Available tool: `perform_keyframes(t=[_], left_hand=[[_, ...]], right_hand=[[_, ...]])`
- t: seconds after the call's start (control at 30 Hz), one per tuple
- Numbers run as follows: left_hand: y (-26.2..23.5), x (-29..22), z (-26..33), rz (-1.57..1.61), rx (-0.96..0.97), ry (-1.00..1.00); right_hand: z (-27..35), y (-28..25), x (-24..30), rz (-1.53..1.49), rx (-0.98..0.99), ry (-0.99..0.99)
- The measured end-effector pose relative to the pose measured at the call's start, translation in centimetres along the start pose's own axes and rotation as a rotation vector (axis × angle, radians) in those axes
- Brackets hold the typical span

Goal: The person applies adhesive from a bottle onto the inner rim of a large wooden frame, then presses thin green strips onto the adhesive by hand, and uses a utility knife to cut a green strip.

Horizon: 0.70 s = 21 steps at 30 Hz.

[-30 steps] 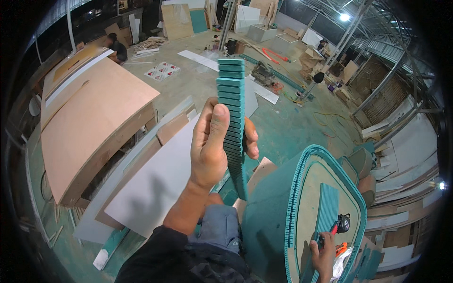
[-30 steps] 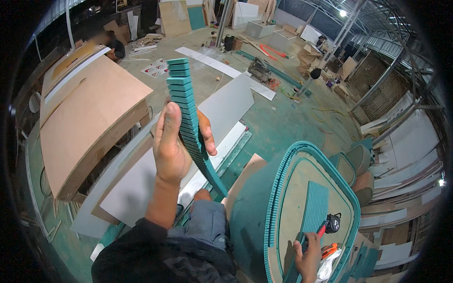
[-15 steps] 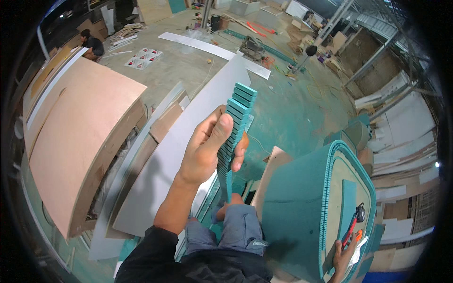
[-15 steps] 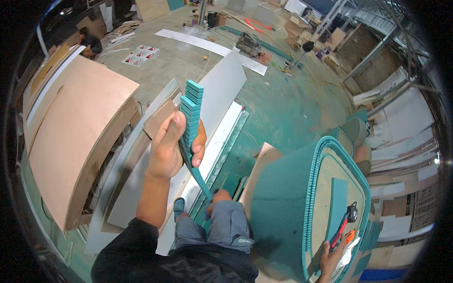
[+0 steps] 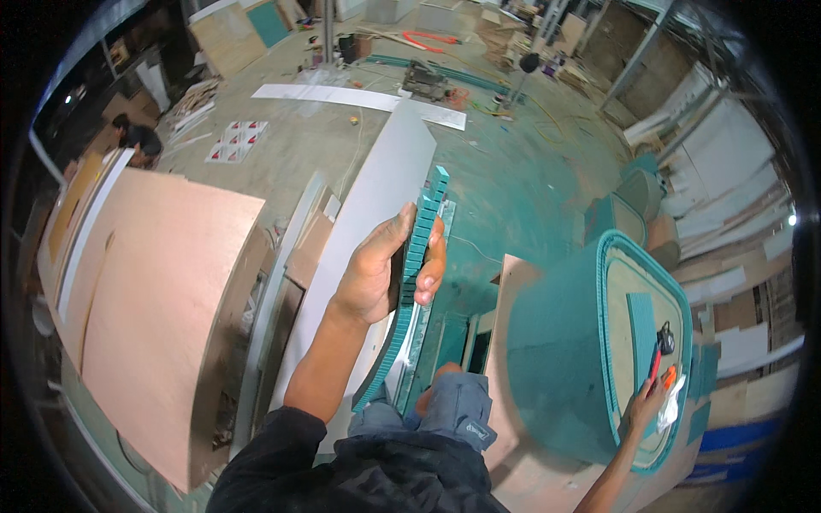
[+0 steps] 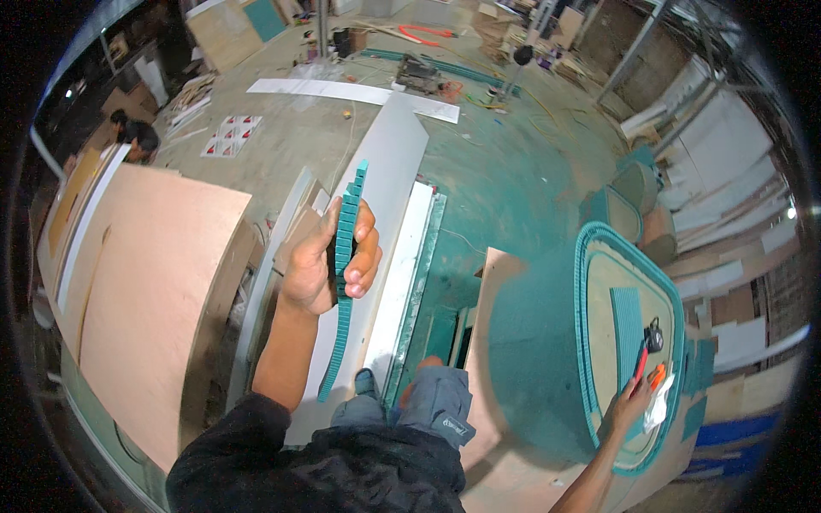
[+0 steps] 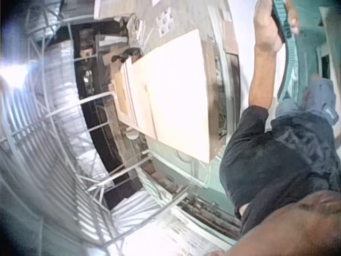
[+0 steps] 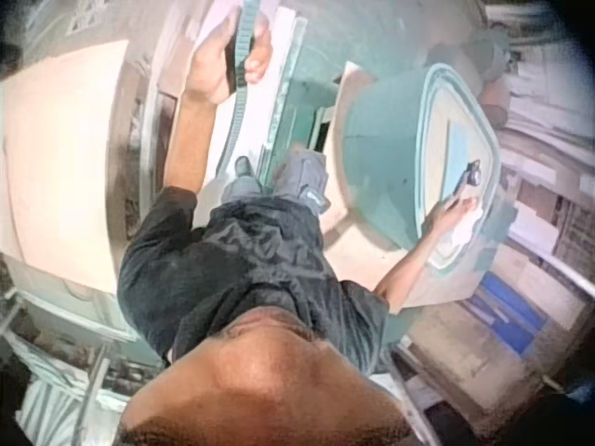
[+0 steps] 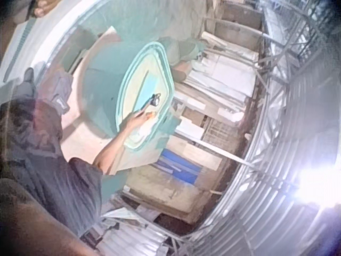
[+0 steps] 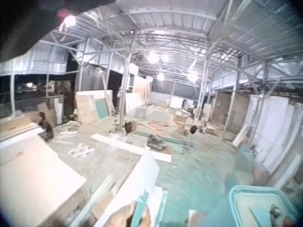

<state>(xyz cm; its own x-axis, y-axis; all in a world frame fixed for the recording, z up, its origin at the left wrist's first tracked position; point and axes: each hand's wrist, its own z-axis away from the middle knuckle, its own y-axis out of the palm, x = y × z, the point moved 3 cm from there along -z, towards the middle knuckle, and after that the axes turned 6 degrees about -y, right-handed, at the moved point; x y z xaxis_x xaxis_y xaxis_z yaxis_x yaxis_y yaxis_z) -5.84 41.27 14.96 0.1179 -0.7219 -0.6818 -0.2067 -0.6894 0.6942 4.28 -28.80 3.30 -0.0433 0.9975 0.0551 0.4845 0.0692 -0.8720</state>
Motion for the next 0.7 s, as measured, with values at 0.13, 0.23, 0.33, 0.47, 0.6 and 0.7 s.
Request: perform_keyframes(t=[0.13, 0.23, 0.33, 0.47, 0.6, 0.7], left_hand=[[1.8, 1.0, -1.6, 0.065, 0.106, -0.112], [4.6, 2.1, -2.0, 0.023, 0.138, -0.219], [8.7, 6.6, -2.6, -0.193, 0.125, -0.385], [14.2, 12.5, 0.5, -0.651, 0.251, -0.433], [20.3, 21.9, 5.9, -0.892, 0.576, -0.607], [25.9, 32.2, 13.9, -1.089, 0.961, -0.699]], right_hand=[[1.5, 0.8, -3.2, 0.123, -0.227, -0.201], [1.1, -1.7, 0.8, -0.064, -0.195, -0.035], [4.1, -6.4, 2.0, -0.338, -0.328, 0.127], [10.6, -11.2, 6.9, -0.486, -0.617, 0.258], [22.9, -15.5, 12.1, -1.096, -0.672, 0.556], [40.7, -16.1, 11.6, -1.073, -0.682, 0.844]])
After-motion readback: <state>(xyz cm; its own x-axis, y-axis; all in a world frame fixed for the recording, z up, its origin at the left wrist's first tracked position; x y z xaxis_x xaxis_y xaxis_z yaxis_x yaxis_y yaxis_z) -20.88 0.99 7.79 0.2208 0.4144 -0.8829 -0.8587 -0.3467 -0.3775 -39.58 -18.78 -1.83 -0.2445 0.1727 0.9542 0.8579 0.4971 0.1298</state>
